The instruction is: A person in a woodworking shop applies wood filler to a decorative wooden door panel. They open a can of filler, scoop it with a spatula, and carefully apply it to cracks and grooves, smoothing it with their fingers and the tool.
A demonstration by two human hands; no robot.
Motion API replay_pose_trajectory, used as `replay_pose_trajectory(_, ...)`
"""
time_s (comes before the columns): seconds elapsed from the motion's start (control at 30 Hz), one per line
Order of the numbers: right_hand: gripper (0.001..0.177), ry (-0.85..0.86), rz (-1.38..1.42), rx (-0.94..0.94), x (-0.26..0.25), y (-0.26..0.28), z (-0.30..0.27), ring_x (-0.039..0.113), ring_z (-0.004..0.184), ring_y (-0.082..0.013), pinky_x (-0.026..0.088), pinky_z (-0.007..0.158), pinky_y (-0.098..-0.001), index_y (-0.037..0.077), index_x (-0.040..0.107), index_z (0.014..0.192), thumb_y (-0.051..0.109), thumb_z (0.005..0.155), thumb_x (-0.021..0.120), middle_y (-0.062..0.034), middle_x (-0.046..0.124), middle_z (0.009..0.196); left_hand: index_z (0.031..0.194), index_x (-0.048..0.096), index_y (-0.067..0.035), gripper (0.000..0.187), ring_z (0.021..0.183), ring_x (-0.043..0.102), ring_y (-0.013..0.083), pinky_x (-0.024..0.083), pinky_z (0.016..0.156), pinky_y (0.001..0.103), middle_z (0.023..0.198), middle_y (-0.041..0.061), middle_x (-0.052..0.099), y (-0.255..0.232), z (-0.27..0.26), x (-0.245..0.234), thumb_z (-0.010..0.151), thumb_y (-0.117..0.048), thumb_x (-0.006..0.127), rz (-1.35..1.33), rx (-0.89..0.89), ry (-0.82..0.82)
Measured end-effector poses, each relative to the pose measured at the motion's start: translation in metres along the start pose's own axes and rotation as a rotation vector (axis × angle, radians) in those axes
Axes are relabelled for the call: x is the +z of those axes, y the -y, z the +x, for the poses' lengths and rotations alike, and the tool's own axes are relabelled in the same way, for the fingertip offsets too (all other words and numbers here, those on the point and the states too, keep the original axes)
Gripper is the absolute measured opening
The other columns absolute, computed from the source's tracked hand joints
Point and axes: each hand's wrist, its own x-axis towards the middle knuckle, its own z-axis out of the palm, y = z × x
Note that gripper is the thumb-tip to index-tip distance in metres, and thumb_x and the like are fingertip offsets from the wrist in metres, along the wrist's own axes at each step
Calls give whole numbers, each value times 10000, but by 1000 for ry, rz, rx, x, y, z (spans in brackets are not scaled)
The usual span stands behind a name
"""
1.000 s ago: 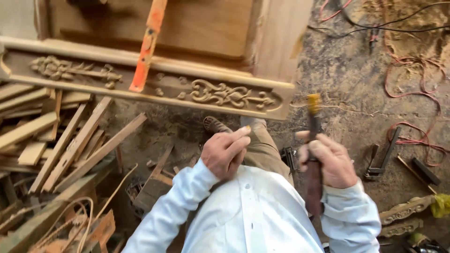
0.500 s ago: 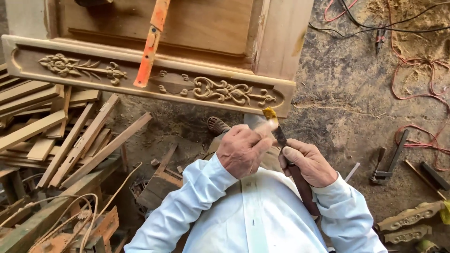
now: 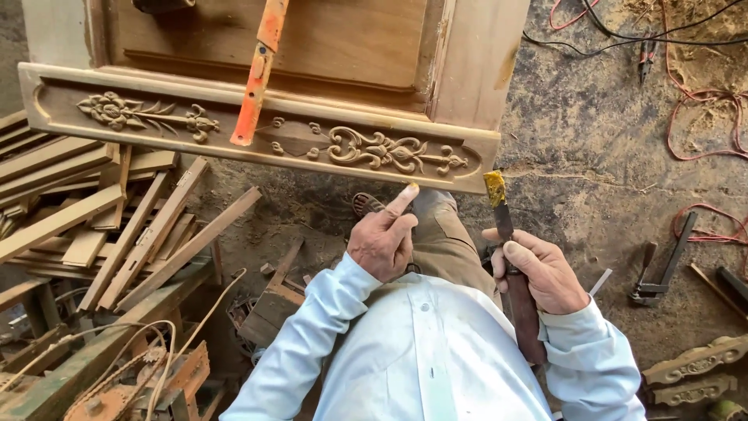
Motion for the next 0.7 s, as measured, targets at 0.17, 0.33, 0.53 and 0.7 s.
replay_pose_trajectory(0.17, 325, -24, 26, 9, -2, 0, 1, 622, 461, -242, 528, 457, -344, -83, 655, 1226, 142, 1028, 531, -196, 618, 621, 924, 690, -102, 134, 561, 621, 259, 550, 585, 351, 1355, 149, 679, 0, 2, -2, 922, -113, 556, -173, -1, 31)
replay_pose_trajectory(0.33, 319, -43, 47, 9, -2, 2, 0, 618, 460, -240, 526, 459, -342, -75, 647, 1231, 142, 1035, 520, -194, 606, 619, 1037, 655, -113, 150, 812, 745, 295, 613, 706, 355, 1482, 211, 566, 2, -8, 8, 889, -107, 635, -364, -144, 68)
replay_pose_trajectory(0.53, 328, -31, 50, 16, -3, 7, 3, 615, 461, -260, 528, 457, -371, -84, 654, 1238, 128, 1029, 514, -208, 603, 625, 1113, 700, -159, 214, 862, 759, 245, 632, 748, 344, 1489, 181, 569, 14, -28, 16, 914, -134, 624, -340, -108, 56)
replay_pose_trajectory(0.7, 347, -28, 22, 19, -7, 1, 5, 617, 464, -255, 540, 462, -377, -85, 657, 1255, 136, 1034, 506, -206, 609, 635, 1203, 687, -135, 263, 838, 738, 214, 620, 810, 275, 1433, 220, 599, 21, -35, 28, 945, -120, 638, -134, 4, 142)
